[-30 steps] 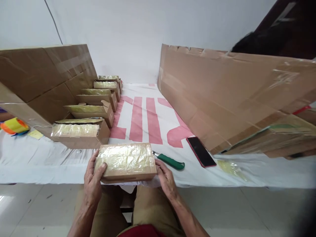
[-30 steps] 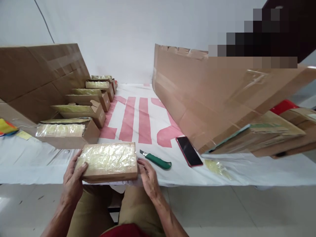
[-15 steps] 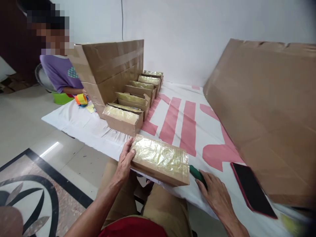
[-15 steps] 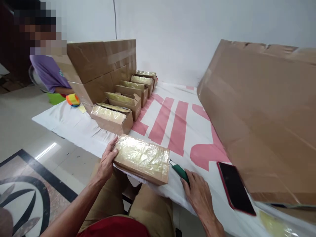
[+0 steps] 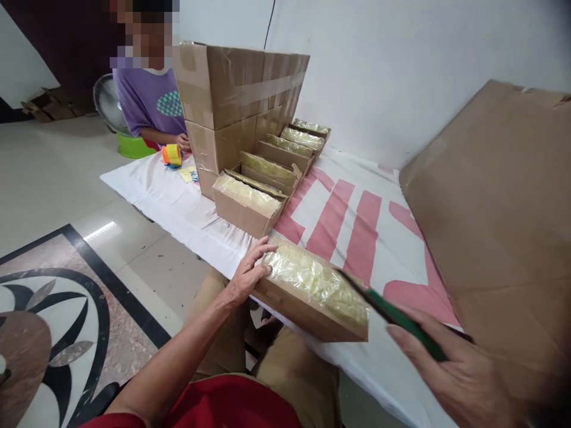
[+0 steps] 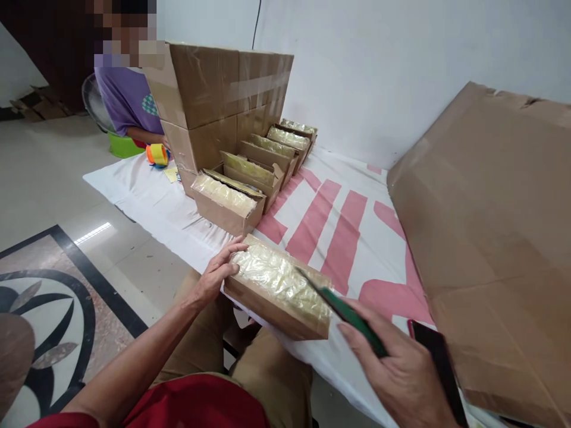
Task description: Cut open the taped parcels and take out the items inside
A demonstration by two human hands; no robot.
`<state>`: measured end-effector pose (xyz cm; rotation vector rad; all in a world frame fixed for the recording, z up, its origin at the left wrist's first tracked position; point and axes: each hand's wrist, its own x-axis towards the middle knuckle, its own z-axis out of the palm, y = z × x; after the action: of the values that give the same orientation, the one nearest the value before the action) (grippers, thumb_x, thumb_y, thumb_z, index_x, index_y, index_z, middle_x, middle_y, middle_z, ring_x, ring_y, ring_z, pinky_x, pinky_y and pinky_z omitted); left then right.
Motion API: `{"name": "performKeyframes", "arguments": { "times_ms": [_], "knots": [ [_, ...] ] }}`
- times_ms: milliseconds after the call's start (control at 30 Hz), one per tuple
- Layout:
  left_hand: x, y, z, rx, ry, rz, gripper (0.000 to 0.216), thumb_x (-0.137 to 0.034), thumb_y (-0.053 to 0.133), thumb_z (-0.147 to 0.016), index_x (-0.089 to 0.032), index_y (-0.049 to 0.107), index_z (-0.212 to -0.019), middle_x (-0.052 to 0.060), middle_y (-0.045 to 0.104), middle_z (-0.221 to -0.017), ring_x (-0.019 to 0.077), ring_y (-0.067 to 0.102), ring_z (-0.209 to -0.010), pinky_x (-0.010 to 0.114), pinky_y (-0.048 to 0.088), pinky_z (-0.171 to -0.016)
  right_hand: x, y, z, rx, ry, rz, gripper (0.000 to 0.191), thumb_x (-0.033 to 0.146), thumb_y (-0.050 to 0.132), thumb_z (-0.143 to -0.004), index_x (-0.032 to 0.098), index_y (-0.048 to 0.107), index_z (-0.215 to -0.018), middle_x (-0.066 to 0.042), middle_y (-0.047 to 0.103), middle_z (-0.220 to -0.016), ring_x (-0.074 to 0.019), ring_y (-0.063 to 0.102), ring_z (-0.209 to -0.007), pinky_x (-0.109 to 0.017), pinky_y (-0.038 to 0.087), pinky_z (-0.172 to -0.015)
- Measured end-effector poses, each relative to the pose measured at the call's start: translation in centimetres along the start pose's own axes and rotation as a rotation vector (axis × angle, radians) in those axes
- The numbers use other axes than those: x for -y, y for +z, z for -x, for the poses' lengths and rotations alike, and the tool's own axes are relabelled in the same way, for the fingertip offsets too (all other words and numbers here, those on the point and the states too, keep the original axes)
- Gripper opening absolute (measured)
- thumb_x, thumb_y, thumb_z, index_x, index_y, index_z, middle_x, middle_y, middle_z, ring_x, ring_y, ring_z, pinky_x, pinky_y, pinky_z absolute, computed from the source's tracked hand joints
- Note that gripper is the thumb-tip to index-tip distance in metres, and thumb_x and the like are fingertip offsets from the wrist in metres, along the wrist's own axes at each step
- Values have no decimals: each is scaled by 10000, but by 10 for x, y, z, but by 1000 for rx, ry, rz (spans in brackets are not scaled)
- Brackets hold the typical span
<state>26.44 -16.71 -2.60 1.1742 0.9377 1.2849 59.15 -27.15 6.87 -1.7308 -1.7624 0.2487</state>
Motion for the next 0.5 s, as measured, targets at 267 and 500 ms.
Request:
{"name": "performKeyframes", "arguments": {
  "times_ms": [267,500],
  "knots": [
    [6,7,6,9,-62,138,598,-176,596,-593,-222,733,-1173,62,564,-1567,375,380,-1547,504,244,-1289,65,47,-50,247,-266,18,400,547,568,-966,319,805,-1193,-30,824,-1143,-286,799,-939,-411,638,-857],
    [-10,12,-4,-36,-192,159,516,-164,628,-561,-230,738,-1061,41,632,-1468,341,590,-1280,436,474,-1089,64,51,-56,289,-247,45,385,525,578,-960,318,810,-1188,-20,817,-1170,-283,803,-959,-394,646,-849]
  ]
}}
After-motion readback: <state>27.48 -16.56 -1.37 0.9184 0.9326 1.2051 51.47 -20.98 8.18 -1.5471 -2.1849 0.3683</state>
